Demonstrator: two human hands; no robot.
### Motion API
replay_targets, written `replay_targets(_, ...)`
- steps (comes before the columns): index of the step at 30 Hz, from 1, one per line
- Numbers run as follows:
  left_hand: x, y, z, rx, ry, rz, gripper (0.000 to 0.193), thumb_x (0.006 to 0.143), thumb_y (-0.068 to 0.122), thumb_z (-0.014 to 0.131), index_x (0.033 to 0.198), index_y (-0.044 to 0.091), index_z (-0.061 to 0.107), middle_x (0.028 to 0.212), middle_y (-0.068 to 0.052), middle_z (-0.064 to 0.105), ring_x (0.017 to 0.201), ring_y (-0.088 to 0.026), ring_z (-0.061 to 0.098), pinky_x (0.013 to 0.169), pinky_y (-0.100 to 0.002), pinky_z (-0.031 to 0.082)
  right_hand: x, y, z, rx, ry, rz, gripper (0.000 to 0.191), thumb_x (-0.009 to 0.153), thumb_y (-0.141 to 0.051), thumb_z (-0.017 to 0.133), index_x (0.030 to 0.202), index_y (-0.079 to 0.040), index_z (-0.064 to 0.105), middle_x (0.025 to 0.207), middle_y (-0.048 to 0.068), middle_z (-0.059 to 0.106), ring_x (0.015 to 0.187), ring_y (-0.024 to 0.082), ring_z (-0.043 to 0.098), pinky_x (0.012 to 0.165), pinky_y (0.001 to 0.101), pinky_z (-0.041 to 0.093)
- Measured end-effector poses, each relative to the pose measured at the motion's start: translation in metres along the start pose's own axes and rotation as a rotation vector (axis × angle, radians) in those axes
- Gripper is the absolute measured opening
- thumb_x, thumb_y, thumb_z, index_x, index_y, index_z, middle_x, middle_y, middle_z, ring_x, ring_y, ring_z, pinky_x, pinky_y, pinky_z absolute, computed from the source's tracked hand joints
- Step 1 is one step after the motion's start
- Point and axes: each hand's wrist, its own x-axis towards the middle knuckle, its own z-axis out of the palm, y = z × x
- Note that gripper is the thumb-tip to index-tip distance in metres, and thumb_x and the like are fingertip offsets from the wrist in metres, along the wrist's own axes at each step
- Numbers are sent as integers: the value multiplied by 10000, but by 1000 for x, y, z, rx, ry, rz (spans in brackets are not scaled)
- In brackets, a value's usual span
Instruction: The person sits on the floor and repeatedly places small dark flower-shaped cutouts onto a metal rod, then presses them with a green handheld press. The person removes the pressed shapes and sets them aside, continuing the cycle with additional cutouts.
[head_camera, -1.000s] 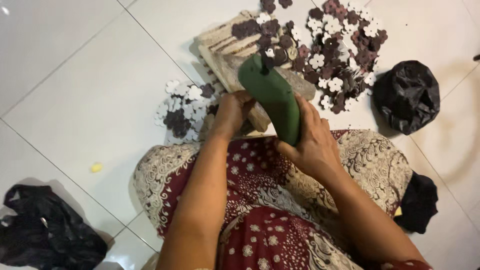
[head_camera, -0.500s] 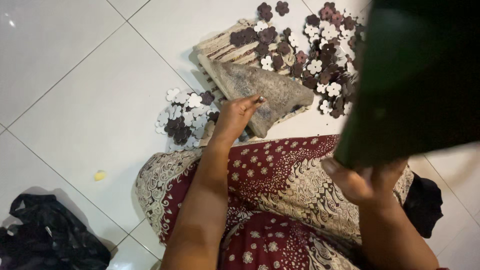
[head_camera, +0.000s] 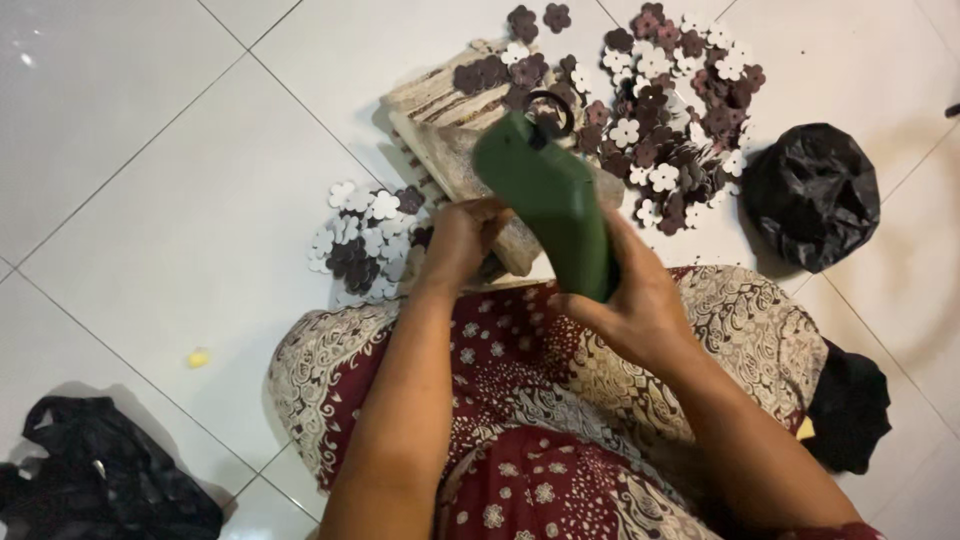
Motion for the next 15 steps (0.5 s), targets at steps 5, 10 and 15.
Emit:
replay_targets(5, 5, 19, -7, 118, -215, -408, 229, 984, 223, 679, 1195, 204, 767, 881, -102, 803, 539, -93, 537, 547, -281, 495, -25, 22, -22, 336, 295, -401, 1019, 711, -319, 850, 1548, -122, 305, 1281, 189, 595, 1062, 295, 671, 872, 465, 602)
replay_targets(10, 3, 5, -5, 48, -128, -218, 146, 964, 185, 704, 1077, 147, 788, 1051, -24, 793, 528, -55, 570, 508, -267, 514, -3, 44, 0, -90, 306, -515, 1083, 671, -306, 859, 1568, -117, 282, 1309, 207, 577, 1064, 330, 644, 863, 497, 581)
replay_targets(15, -1, -17, -1, 53, -157, -207, 148, 1037, 61, 692, 1142, 61, 796, 898, -136, 806, 749, -124, 614, 666, -323, 517, 15, 27, 19, -336, 25, -105, 1148, 631, -292, 868, 1589, -113, 260, 1338, 226, 559, 1066, 366, 616, 854, 529, 560)
